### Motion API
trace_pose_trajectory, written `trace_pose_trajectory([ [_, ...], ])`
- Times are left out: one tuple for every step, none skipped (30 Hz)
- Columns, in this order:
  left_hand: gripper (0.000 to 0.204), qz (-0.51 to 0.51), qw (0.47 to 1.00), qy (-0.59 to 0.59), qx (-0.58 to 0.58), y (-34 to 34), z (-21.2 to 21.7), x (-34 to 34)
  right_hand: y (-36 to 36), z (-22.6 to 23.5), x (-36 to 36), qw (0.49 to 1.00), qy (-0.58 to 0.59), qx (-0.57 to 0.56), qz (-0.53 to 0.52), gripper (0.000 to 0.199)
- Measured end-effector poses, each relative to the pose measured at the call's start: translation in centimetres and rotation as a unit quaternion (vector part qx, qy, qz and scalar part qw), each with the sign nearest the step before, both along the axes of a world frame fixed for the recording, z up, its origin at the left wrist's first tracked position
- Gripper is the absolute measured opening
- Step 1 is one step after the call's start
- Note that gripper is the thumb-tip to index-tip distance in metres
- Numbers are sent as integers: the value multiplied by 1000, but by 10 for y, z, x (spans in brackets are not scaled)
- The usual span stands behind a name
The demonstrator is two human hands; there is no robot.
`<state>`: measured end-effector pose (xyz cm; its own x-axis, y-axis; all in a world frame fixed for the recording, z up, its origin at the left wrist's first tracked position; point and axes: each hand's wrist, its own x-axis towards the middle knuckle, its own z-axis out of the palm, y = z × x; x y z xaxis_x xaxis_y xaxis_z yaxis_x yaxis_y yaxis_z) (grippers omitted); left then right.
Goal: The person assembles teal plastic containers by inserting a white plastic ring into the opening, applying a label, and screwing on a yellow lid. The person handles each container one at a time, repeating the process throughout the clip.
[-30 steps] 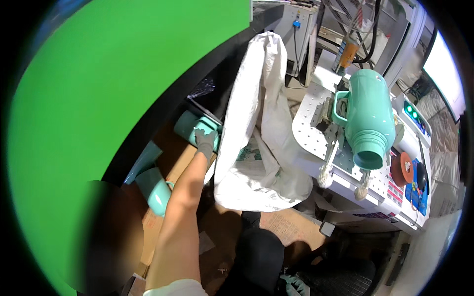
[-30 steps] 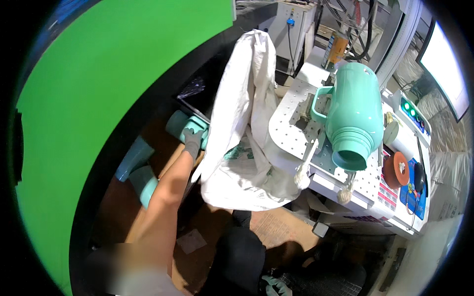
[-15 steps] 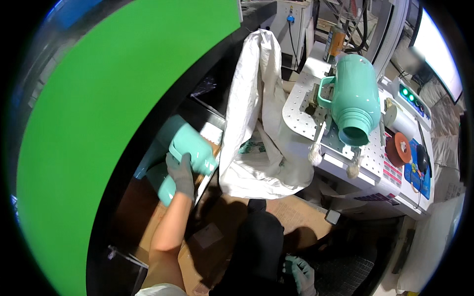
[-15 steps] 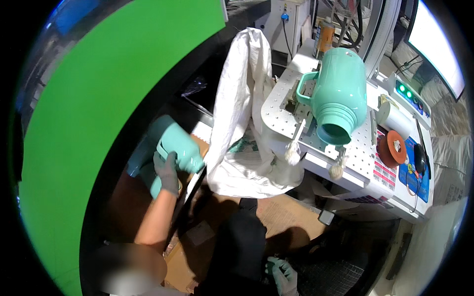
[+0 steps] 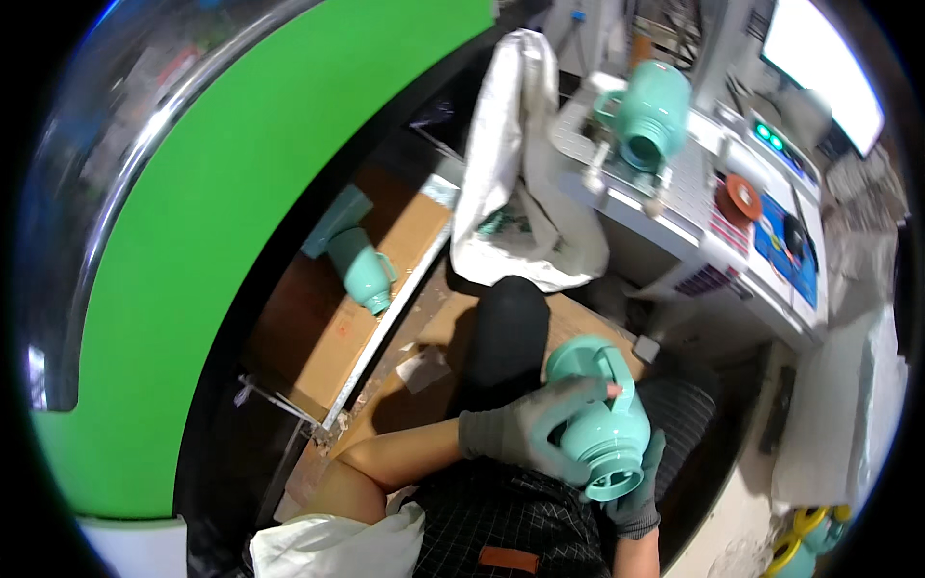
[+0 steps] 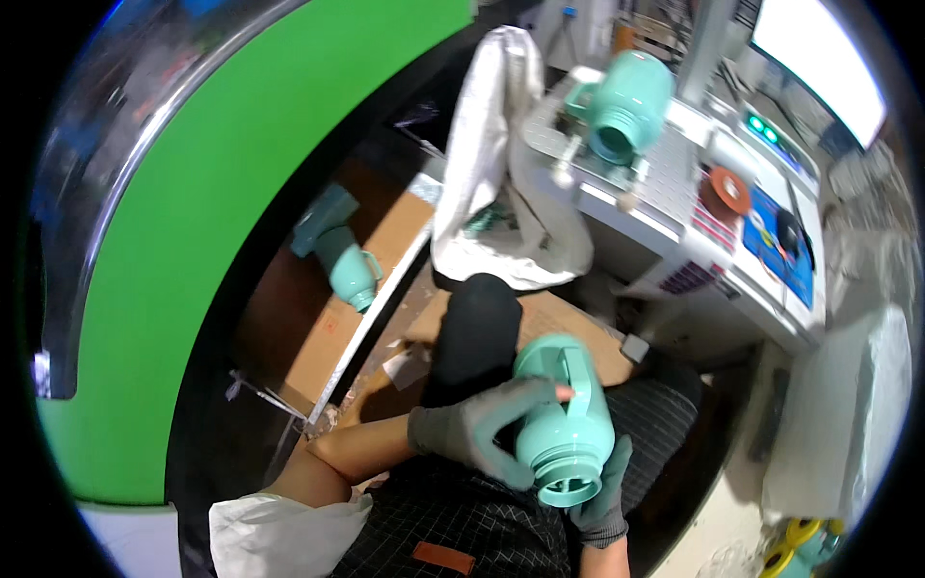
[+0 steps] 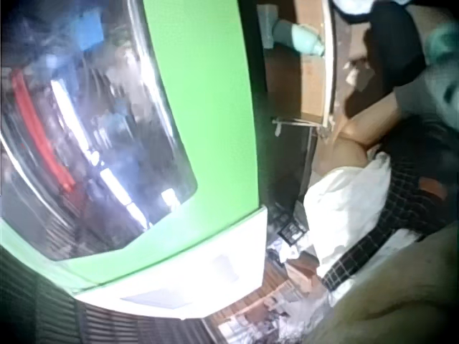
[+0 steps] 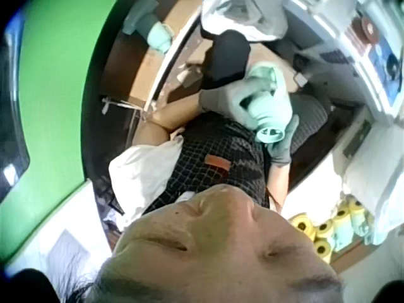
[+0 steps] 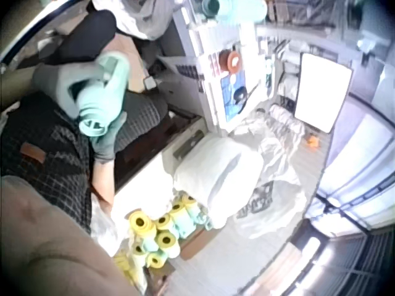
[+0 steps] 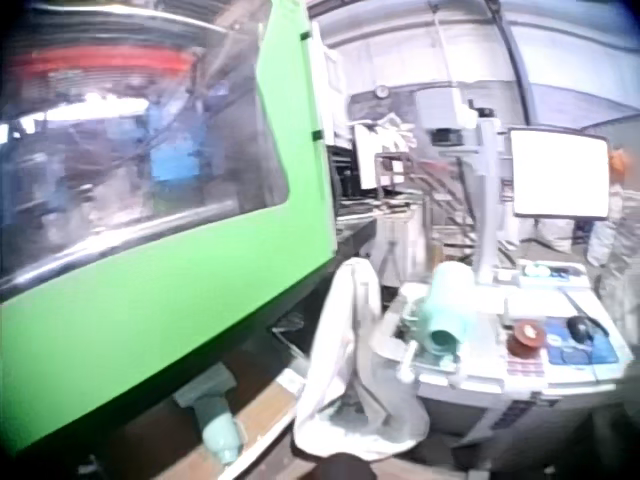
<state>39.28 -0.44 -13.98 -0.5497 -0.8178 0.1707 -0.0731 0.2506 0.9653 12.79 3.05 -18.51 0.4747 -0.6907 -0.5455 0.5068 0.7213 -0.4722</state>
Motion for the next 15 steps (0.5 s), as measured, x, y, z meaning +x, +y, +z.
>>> trace_pose_trajectory([
  [111,-6,990,-105,-89,7,-24,-17,22,-11,-16,998,50,33,-10,90],
  [112,-6,982,-122,-146,13,-38,-32,36,-3,-29,993,105,50,18,80],
  [111,-3,969,-186,-165,15,-41,-47,49,3,-42,984,160,68,49,71],
  [111,-2,950,-249,-187,18,-42,-59,59,10,-55,970,209,88,85,62],
  [110,36,929,-297,-218,18,-44,-69,70,18,-63,932,351,-80,41,46],
  [108,69,910,-338,-228,19,-39,-80,82,22,-70,840,491,-230,5,30],
  [105,79,899,-330,-278,20,-35,-87,81,30,-63,771,537,-300,-167,13],
  [102,95,884,-320,-327,19,-32,-94,81,37,-68,762,527,-331,-178,17],
  [101,84,879,-301,-361,15,-31,-100,71,56,-62,723,541,-407,-138,22],
  [100,80,871,-285,-392,13,-30,-109,63,58,-59,713,526,-448,-122,25],
  [91,46,883,-265,-386,12,-30,-115,60,44,-56,671,541,-493,-121,29],
  [87,38,895,-230,-381,10,-30,-120,55,43,-58,617,578,-529,-70,34],
  [86,28,899,-220,-378,6,-27,-120,48,46,-53,567,607,-556,-40,36],
  [85,22,903,-211,-374,2,-23,-120,42,51,-51,514,631,-581,-5,38],
  [86,5,906,-204,-370,-1,-22,-117,40,59,-47,486,653,-578,66,37],
])
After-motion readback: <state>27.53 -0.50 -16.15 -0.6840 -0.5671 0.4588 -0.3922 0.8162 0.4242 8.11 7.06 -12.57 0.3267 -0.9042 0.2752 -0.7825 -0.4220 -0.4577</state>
